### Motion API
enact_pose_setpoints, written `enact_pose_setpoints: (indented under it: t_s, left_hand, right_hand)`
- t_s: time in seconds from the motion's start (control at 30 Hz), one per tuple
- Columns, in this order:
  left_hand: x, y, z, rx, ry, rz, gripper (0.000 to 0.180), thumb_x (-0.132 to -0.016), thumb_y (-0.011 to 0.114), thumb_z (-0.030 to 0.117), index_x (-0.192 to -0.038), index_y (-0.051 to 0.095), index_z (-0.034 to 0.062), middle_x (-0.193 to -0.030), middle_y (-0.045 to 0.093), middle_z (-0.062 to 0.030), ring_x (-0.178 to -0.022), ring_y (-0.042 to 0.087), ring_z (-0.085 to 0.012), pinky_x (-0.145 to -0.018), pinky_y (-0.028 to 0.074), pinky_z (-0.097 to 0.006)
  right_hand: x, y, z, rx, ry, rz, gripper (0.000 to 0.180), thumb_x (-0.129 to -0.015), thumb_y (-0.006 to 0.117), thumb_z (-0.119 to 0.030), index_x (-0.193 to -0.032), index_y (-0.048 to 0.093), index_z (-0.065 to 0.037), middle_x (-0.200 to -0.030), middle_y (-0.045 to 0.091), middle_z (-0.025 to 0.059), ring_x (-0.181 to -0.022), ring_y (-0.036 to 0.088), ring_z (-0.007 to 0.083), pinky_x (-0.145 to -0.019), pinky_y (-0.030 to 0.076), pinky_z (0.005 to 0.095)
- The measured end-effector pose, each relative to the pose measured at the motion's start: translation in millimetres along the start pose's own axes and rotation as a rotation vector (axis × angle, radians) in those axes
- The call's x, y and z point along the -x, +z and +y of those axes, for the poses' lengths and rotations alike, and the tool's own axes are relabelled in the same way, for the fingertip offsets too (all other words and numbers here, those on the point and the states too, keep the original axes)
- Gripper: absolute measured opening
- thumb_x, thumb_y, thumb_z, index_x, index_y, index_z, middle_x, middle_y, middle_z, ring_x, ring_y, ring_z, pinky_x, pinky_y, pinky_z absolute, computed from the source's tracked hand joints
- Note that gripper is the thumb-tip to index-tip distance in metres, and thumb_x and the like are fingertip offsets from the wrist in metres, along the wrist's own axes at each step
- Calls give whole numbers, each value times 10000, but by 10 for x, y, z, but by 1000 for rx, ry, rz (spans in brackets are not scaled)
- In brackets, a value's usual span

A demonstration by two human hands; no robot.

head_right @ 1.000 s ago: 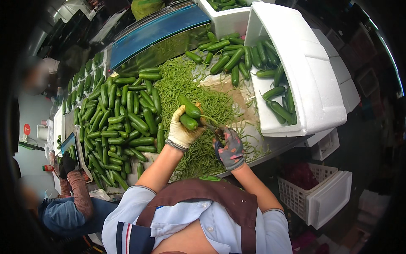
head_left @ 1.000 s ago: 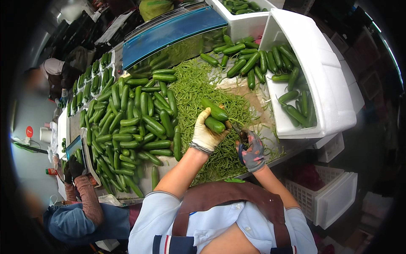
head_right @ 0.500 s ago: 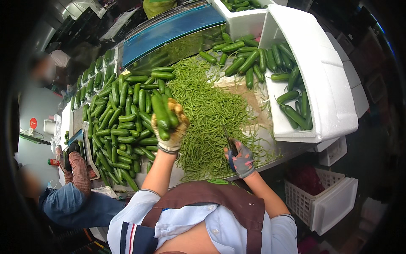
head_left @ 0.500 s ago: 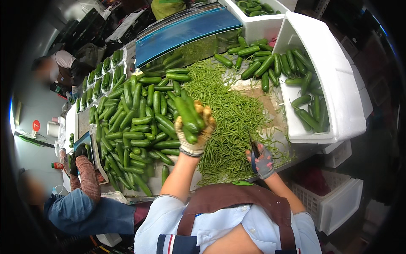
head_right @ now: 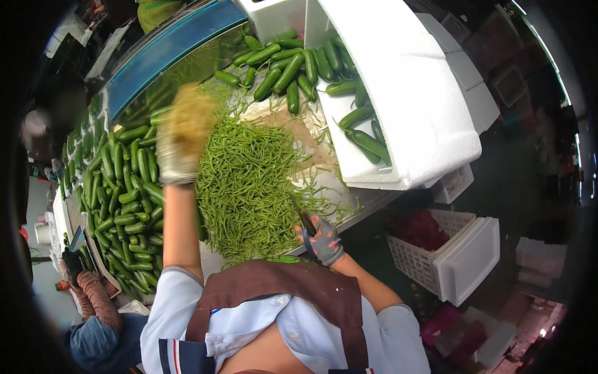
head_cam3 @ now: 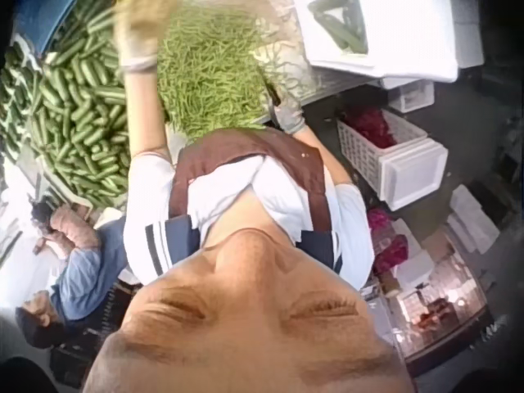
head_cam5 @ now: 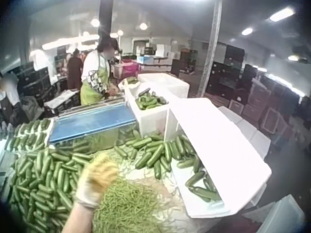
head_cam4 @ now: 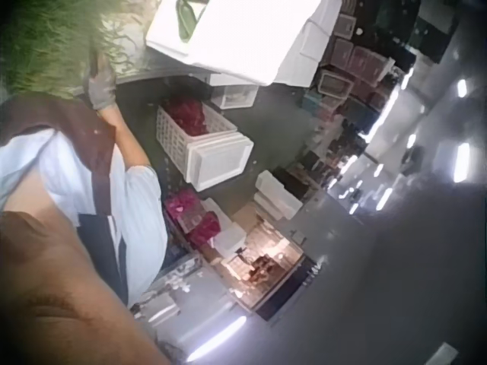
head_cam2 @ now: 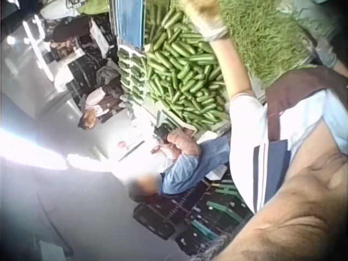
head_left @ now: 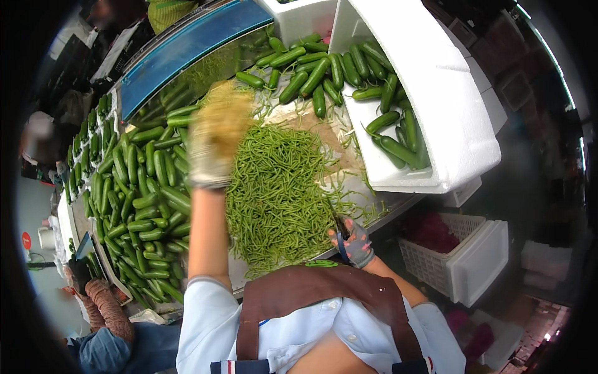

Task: The person repeatedly picks up cucumbers from a large pile on a stainless steel table, trims both ends with a small knife, and places the trimmed cucumbers into a white styrofoam container. The person wears gloves and an apron while working at a busy processing station with other workers nearby.

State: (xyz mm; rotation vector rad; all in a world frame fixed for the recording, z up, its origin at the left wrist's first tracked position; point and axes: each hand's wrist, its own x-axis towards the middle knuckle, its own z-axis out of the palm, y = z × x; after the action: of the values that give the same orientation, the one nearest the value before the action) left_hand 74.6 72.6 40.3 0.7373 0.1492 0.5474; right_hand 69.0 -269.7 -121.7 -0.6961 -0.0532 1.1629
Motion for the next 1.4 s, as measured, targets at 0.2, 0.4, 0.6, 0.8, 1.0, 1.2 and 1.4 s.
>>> enact_pose_setpoints:
  t_s: [0.2, 0.4, 0.6, 0.8, 1.0, 1.2, 1.4]
  left_hand:
    - [-385, 977, -1785, -1448, 109, -879, 488, -714, 608, 212, -1153, 496, 32, -989, 576, -157, -968, 538, -268, -868, 415, -379]
    - [-640, 1403, -2498, -2095, -21, -1357, 256, -704, 595, 217, -907, 631, 65, -815, 637, -95, -725, 630, -231, -584, 493, -333]
    - [-532, 833, -1927, -1717, -407, -1021, 365, -687, 628, 342, -948, 619, 87, -845, 622, -127, -786, 607, -225, -710, 487, -331]
    - [-62, -20, -1195, -424, -600, -331, 537, -724, 686, 260, -1156, 483, 16, -1049, 576, -122, -924, 574, -235, -839, 453, -357]
    - [330, 24, -903, 518, -508, 123, 491, -814, 599, 184, -1223, 404, -5, -1130, 526, -165, -1005, 545, -265, -849, 477, -354]
    - [547, 194, -962, 582, -518, 369, 365, -795, 626, 172, -1107, 501, 32, -1092, 552, -128, -996, 552, -247, -712, 531, -290]
    - [727, 225, -904, 548, -465, 520, 318, -801, 614, 161, -1071, 505, 34, -1008, 580, -109, -952, 570, -242, -716, 535, -318]
  right_hand:
    - [260, -194, -156, -515, 82, 41, 291, -879, 436, -238, -1105, 454, -55, -908, 555, 180, -533, 437, 118, -573, 426, 228]
    - [423, -435, -52, -8, 52, 301, 292, -858, 472, -64, -1147, 435, -46, -973, 561, 142, -650, 517, 108, -576, 454, 206]
    - [302, -728, 91, -566, 118, -94, 292, -897, 422, -223, -1135, 458, -57, -1042, 540, 174, -593, 481, 142, -563, 445, 241]
    - [140, -363, -23, -435, 29, 7, 317, -882, 427, -233, -1123, 461, -31, -1046, 522, 177, -641, 501, 168, -589, 454, 258]
    - [-113, 25, -160, 1047, -381, 328, 335, -786, 533, -78, -1104, 475, 11, -976, 550, 91, -806, 563, 161, -651, 477, 252]
    - [-507, 214, -307, 1512, -742, 492, 373, -838, 474, -209, -1164, 447, -31, -991, 536, 102, -812, 540, 229, -608, 459, 275]
    - [-652, 268, -446, 1060, -628, 237, 371, -780, 537, -150, -1101, 469, 22, -880, 554, 133, -768, 546, 237, -603, 457, 302]
